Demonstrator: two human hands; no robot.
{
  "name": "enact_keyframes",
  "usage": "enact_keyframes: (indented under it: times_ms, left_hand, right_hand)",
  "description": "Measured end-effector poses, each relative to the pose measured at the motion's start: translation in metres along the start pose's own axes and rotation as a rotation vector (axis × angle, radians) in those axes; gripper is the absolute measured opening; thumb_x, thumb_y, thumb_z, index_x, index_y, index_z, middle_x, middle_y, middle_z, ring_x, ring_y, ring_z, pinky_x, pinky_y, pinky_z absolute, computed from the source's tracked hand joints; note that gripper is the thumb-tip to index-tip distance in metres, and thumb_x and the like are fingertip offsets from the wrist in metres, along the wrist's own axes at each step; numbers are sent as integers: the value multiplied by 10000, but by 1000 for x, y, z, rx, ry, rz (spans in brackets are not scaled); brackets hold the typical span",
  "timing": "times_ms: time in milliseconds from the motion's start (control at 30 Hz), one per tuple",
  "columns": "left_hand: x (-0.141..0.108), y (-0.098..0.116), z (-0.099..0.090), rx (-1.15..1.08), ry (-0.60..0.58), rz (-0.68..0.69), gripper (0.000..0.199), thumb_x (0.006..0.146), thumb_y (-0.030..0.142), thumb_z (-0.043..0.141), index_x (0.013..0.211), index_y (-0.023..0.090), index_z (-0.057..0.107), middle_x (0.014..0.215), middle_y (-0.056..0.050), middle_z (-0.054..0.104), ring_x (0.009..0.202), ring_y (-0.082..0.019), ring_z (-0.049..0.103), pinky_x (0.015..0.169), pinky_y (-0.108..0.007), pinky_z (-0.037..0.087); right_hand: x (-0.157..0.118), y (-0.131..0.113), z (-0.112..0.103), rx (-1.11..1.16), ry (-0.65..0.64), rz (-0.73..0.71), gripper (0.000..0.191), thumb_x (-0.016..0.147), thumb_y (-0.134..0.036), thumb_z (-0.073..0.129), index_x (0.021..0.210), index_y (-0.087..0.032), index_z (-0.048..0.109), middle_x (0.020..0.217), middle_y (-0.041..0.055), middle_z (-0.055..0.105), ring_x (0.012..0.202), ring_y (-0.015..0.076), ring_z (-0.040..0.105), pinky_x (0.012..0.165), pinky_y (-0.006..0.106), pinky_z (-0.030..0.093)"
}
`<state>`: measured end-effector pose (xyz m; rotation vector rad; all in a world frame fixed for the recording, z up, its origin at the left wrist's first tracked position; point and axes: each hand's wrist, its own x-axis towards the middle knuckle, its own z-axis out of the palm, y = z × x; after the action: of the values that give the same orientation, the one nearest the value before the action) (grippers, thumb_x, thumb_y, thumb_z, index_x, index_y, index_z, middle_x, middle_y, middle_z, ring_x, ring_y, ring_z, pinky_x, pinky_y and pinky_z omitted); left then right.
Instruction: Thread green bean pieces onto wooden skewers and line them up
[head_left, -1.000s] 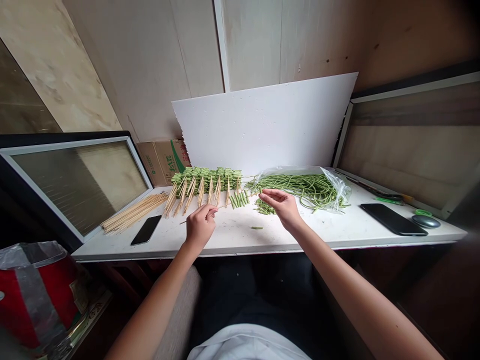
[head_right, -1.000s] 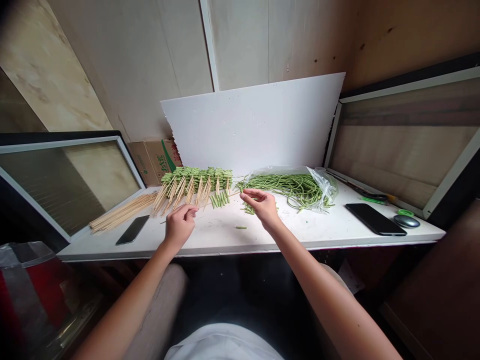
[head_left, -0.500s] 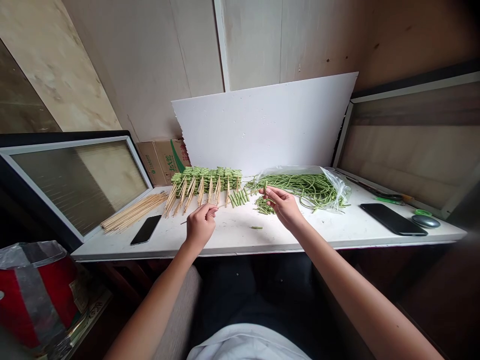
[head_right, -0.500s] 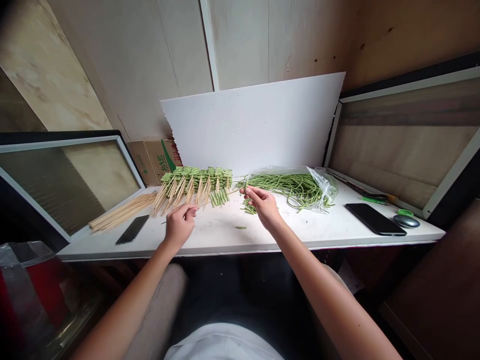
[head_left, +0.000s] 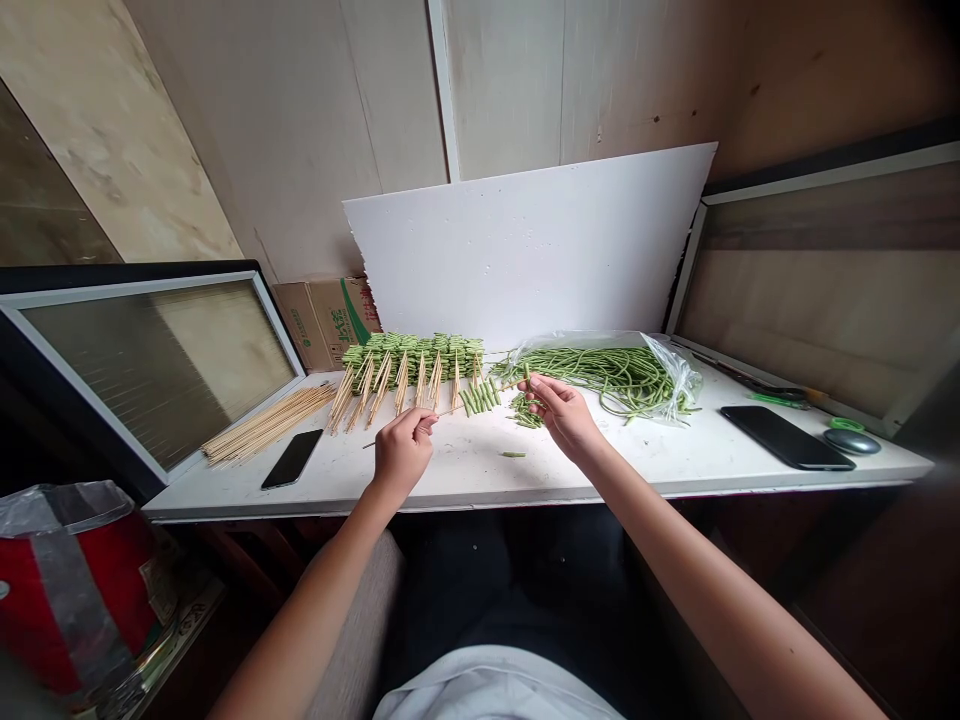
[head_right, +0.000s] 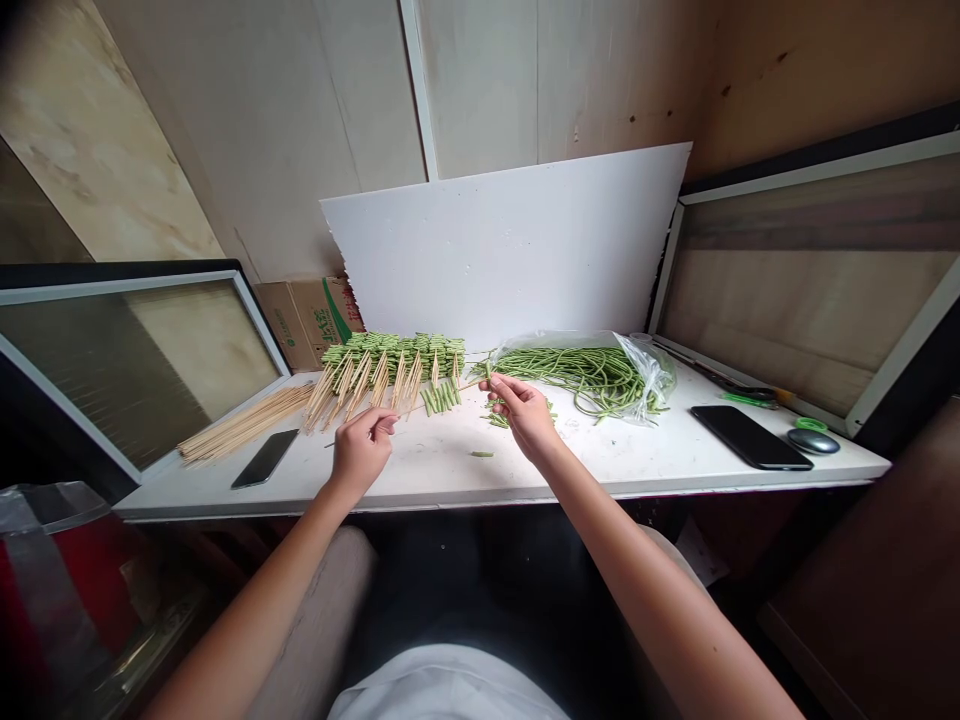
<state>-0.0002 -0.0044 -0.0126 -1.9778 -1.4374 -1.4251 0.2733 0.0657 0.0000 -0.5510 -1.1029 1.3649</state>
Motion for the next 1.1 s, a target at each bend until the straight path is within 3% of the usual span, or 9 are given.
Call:
enact_keyframes:
  times_ms: [333,667,1100]
  left_hand:
    - [0,0,-1,10,-5,-7,223,896,81,551,887,212,731,772,-16,755,691,-183,683,647,-265,471]
    - [0,-1,-1,47,-11,12,211,912,106,550,889,211,731,787,-23,765,698,-184,694,648,-261,477]
    - [0,-3,-1,47,-22,33,247,883,72,540,899,214,741,809,-24,782,733,-195,725,647,-264,505]
  right_hand:
    - [0,1,-1,31,2,0,326,729,-464,897,965,-255,812,991,48,755,798,153,586,651,273,475]
    - [2,3,-3,-87,47,-32,387,678,-547,903,895,-238,821,962,72,763,787,177,591,644,304,485]
    - [3,3,-8,-217,34,-94,339,754,-557,849,882,-244,823,899,53,758,784,189,605,689,325,459]
